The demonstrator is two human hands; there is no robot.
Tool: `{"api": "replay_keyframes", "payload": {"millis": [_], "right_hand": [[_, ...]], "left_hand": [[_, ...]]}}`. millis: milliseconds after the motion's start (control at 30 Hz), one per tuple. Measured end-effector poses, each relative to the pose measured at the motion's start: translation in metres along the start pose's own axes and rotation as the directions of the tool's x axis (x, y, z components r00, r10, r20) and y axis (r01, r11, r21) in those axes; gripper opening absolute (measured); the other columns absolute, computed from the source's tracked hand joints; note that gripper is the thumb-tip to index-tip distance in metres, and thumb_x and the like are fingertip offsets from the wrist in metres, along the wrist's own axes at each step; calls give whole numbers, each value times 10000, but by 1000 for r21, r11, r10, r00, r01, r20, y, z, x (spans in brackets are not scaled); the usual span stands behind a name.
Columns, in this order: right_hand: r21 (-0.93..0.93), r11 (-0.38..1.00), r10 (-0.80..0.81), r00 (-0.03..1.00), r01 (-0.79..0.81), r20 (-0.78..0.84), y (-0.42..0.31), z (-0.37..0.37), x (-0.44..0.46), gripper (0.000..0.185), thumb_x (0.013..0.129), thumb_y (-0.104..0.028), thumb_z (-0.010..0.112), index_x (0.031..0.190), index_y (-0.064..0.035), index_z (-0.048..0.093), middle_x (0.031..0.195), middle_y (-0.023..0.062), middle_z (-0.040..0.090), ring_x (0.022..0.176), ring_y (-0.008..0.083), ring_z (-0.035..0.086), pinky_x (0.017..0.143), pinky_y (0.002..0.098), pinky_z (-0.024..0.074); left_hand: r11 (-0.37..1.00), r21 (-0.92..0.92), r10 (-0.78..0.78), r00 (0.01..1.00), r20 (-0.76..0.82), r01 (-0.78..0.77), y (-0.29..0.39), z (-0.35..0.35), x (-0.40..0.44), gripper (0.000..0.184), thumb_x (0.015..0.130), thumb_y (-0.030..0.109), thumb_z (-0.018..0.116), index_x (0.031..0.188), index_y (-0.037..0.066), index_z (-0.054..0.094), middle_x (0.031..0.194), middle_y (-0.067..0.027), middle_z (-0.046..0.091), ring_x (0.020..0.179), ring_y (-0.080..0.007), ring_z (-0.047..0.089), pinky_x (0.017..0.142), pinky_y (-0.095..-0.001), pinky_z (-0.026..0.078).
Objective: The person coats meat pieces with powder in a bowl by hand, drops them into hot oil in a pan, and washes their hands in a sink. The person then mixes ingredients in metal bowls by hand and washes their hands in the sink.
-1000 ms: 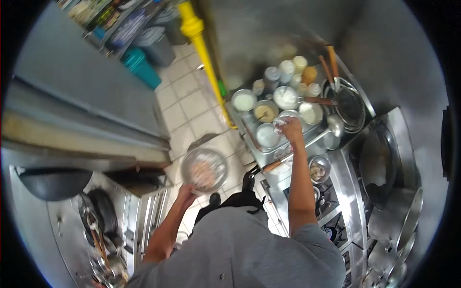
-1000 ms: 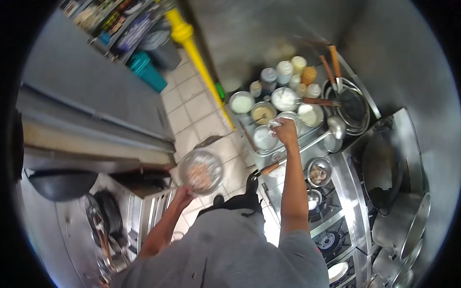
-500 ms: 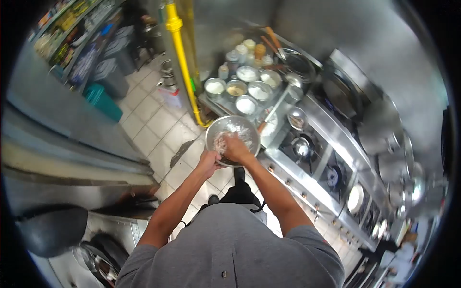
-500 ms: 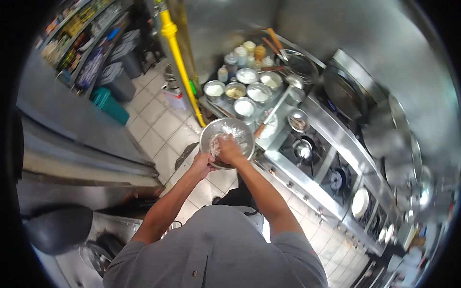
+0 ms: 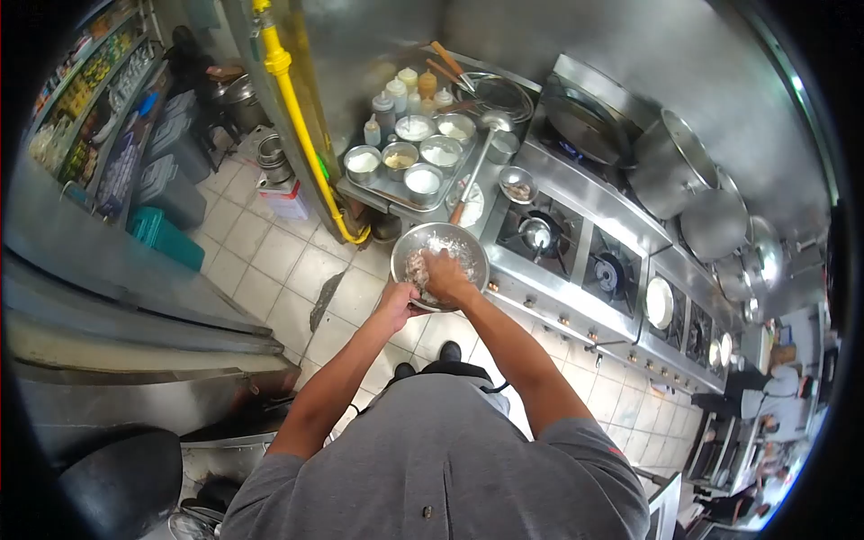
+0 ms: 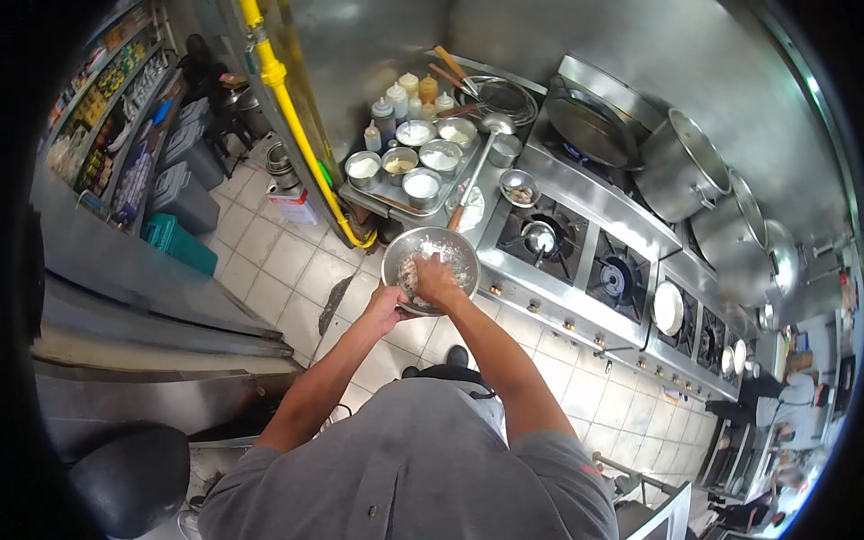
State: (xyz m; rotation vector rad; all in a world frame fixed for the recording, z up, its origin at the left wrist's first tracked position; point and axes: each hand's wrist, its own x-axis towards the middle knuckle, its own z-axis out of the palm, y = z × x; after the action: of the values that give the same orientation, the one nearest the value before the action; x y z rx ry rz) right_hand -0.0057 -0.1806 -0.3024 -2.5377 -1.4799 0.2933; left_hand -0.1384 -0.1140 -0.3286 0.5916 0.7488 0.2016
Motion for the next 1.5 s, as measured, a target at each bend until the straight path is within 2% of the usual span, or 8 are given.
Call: {"api": "replay_keyframes", "payload": {"millis": [100,300,433,567,833,933,1100,1500], "right_hand": [[69,992,85,955,-109,284,13,-10,20,358,796,-188,659,1135,-75,646,1105,234,625,1037,426,616,868,482,525],[-186,973,-127,991,135,50,5,-36,7,335,817,-145,614,1139,-54,636,1108,250,650,1056,328,645,904,459,502],[356,932,-139,976,72,167,20,-57,10,534,742,-180,676,1253,-58,580,1168,280,604,1084,424,598,917,437,494],[104,982,158,987,-158,0,16,-21,5,512,737,-194,683,1221,-67,576,1009,265,662,1010,415,633,907,447,505],[-34,999,35,999,-35,-21,17,-32,24,286,761,-116,627,1043,-97,667,1077,206,665,1005,370,646,843,452,528],[-44,985,-149,953,166,263,3,-39,5,429,753,-91,636,1181,-112,641,1123,197,658,1036,375,632,873,463,511],[207,977,-79,988,51,132,28,-61,23,546,730,-191,704,1259,-113,593,1083,208,670,1034,368,638,876,437,512],[-91,993,-63,995,70,78,11,-82,10,287,766,-211,650,1048,-202,706,896,124,707,892,321,684,766,441,543]], "left_hand": [[999,25,-41,999,-18,42,-10,1,7,538,708,3,508,1231,-44,389,1144,-238,505,980,-433,596,804,-564,582],[998,50,-48,998,-28,49,7,27,5,542,711,-46,470,1246,-69,389,1180,-258,496,985,-431,602,784,-559,591],[995,97,29,998,53,-34,16,22,-2,582,696,-26,483,1268,-9,375,1173,-227,501,962,-403,615,753,-550,600],[982,176,54,995,82,-68,12,23,-3,651,681,-9,494,1308,49,326,1158,-197,503,959,-392,616,761,-554,597],[992,100,-77,996,54,71,-4,10,18,630,692,-41,458,1302,51,331,1189,-221,468,1039,-428,572,780,-580,587],[1000,-6,-5,999,46,5,9,22,17,591,719,-22,448,1299,31,350,1200,-226,476,1021,-424,588,802,-568,584],[998,62,14,998,61,-18,25,12,3,540,706,-8,475,1241,-9,397,1155,-194,524,974,-388,613,803,-554,584],[995,98,23,998,60,-29,10,11,-8,564,719,-7,477,1278,-29,405,1227,-237,515,1051,-407,597,866,-581,549]]}}
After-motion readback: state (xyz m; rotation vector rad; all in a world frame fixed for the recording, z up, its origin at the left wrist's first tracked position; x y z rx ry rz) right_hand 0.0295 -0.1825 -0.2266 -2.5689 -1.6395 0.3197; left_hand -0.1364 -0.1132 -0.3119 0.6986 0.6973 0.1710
